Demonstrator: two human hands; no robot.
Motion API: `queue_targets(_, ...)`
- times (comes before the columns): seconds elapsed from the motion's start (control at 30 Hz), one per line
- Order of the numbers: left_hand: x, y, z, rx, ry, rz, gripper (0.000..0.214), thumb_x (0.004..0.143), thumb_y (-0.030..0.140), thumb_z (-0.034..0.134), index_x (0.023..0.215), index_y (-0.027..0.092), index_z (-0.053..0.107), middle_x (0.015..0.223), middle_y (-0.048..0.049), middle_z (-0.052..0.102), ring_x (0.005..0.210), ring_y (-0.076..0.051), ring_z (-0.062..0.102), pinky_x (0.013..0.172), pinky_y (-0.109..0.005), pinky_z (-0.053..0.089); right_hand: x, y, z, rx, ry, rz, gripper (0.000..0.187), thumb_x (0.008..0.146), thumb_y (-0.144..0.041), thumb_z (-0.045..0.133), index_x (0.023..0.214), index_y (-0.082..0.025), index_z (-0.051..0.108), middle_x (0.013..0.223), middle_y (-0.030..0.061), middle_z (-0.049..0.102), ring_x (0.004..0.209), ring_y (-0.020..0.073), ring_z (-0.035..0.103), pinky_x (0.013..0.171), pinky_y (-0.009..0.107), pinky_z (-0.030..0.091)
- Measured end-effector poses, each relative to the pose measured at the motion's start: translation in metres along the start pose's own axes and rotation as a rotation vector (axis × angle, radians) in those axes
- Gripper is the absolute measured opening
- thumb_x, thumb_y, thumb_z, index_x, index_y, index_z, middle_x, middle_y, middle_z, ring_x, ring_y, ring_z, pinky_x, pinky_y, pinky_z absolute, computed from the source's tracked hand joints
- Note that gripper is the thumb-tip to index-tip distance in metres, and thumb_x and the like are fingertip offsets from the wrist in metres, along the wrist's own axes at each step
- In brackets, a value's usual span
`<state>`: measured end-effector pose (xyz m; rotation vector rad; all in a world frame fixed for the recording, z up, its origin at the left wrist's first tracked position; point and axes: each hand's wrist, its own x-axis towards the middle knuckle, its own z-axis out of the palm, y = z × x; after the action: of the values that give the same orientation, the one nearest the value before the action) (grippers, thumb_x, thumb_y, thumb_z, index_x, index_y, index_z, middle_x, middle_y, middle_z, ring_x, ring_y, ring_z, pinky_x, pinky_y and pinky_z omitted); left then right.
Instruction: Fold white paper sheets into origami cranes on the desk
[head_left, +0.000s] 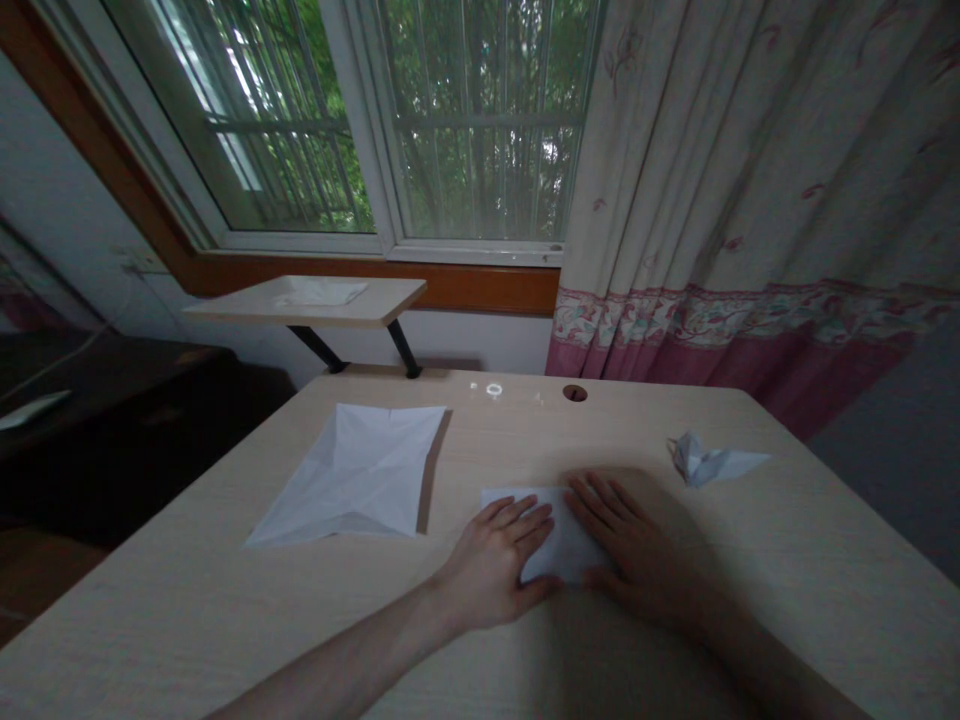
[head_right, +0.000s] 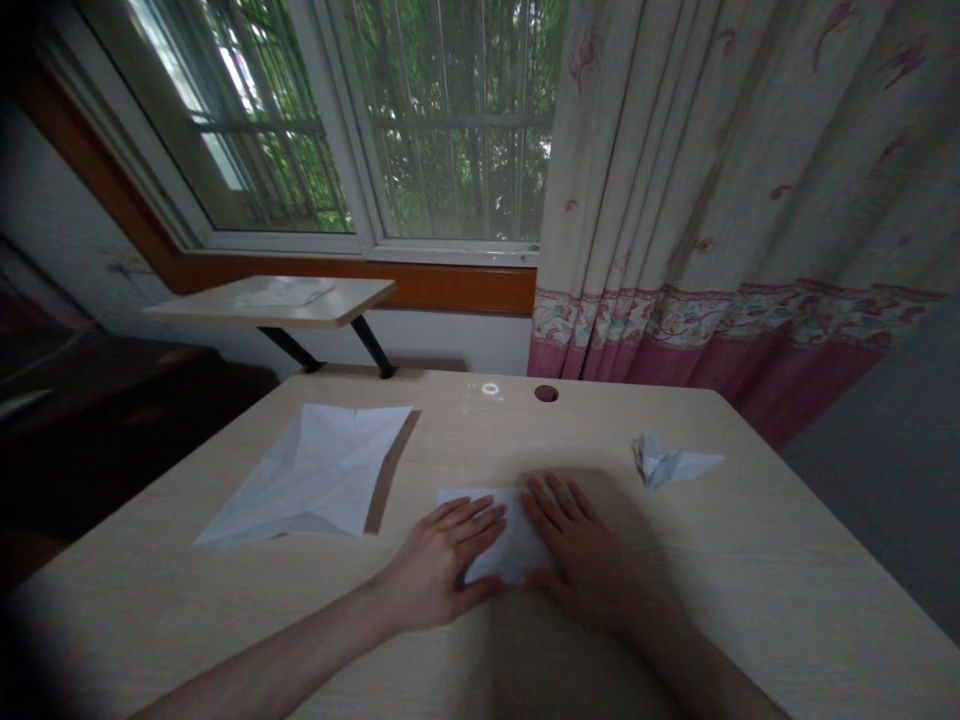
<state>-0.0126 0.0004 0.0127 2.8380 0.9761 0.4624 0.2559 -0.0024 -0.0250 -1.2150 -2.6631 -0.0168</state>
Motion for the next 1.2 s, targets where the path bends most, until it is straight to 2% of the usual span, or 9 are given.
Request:
queue_targets(0.17, -0.002, -0.001, 0.008, 0.008, 0.201, 0.111, 0.032, 0.099, 0.043, 0.051, 0.116, 0.02, 0.067, 0.124, -0.0031, 0.071, 0.116, -0.024, 0.065, 0.099, -0.042, 0.05, 0.0, 0.001, -0.002, 0.013, -0.006, -0.027, 0.092, 0.09, -0.068, 0.05, 0.158, -0.022, 0.009, 0.163, 0.0111, 0.019, 0.149, 0.0368, 0.016, 0.116, 0.06, 0.027)
queue_targets(0.3, 0.001, 0.0, 0.009, 0.058, 0.342, 0.215, 0.024, 0.101, 0.03, 0.048, 0.099, 0.019, 0.069, 0.106, -0.0015, 0.076, 0.097, -0.019, 0.071, 0.087, -0.034, 0.054, -0.001, 0.001, -0.002, 0.028, 0.003, -0.042, 0.09, 0.091, -0.069, 0.049, 0.158, -0.023, 0.01, 0.162, 0.0109, 0.024, 0.149, 0.0365, 0.018, 0.116, 0.06, 0.026)
queue_targets(0.43, 0.002, 0.002, 0.006, 0.105, 0.406, 0.255, 0.022, 0.098, 0.021, 0.048, 0.099, 0.016, 0.069, 0.101, -0.0043, 0.077, 0.09, -0.018, 0.071, 0.084, -0.033, 0.056, -0.003, 0.003, -0.003, 0.064, 0.021, -0.057, 0.085, 0.092, -0.065, 0.051, 0.157, -0.025, 0.014, 0.16, 0.0088, 0.028, 0.148, 0.0329, 0.021, 0.117, 0.058, 0.026)
queue_targets(0.6, 0.0, 0.005, 0.0, 0.131, 0.452, 0.211, 0.021, 0.095, 0.02, 0.05, 0.103, 0.017, 0.069, 0.104, -0.0049, 0.076, 0.097, -0.019, 0.07, 0.09, -0.034, 0.055, -0.005, 0.003, -0.007, 0.119, 0.067, -0.05, 0.07, 0.095, -0.052, 0.055, 0.155, -0.028, 0.027, 0.154, 0.0056, 0.042, 0.144, 0.0287, 0.034, 0.118, 0.056, 0.026)
queue_targets(0.73, -0.001, 0.006, -0.003, 0.16, 0.5, 0.171, 0.022, 0.095, 0.019, 0.05, 0.106, 0.018, 0.069, 0.107, -0.0037, 0.076, 0.107, -0.021, 0.067, 0.107, -0.042, 0.045, -0.002, -0.002, -0.014, 0.159, 0.136, -0.039, 0.059, 0.094, -0.03, 0.054, 0.15, -0.032, 0.039, 0.144, 0.0023, 0.056, 0.135, 0.0255, 0.049, 0.115, 0.053, 0.035)
queue_targets(0.87, -0.001, 0.006, -0.004, 0.176, 0.547, 0.152, 0.022, 0.094, 0.018, 0.051, 0.108, 0.02, 0.069, 0.108, -0.0024, 0.076, 0.109, -0.021, 0.065, 0.117, -0.045, 0.033, -0.001, -0.006, -0.022, 0.181, 0.221, -0.028, 0.057, 0.086, -0.017, 0.051, 0.142, -0.03, 0.052, 0.135, 0.004, 0.064, 0.122, 0.0248, 0.061, 0.106, 0.051, 0.045)
queue_targets(1.07, -0.001, 0.007, -0.007, 0.235, 0.593, 0.108, 0.023, 0.095, 0.02, 0.052, 0.112, 0.022, 0.068, 0.107, 0.0, 0.076, 0.097, -0.02, 0.066, 0.122, -0.045, 0.018, 0.0, -0.003, -0.027, 0.27, 0.4, -0.013, 0.048, 0.086, -0.017, 0.051, 0.133, -0.028, 0.059, 0.122, 0.0059, 0.071, 0.109, 0.0258, 0.067, 0.096, 0.049, 0.052)
queue_targets(1.2, -0.001, 0.006, -0.01, 0.289, 0.603, 0.111, 0.026, 0.096, 0.018, 0.052, 0.118, 0.023, 0.066, 0.106, 0.0015, 0.076, 0.094, -0.02, 0.065, 0.121, -0.046, 0.013, -0.004, 0.002, -0.025, 0.397, 0.463, 0.126, 0.036, 0.092, -0.026, 0.051, 0.126, -0.029, 0.061, 0.118, 0.006, 0.072, 0.107, 0.0267, 0.067, 0.092, 0.048, 0.055)
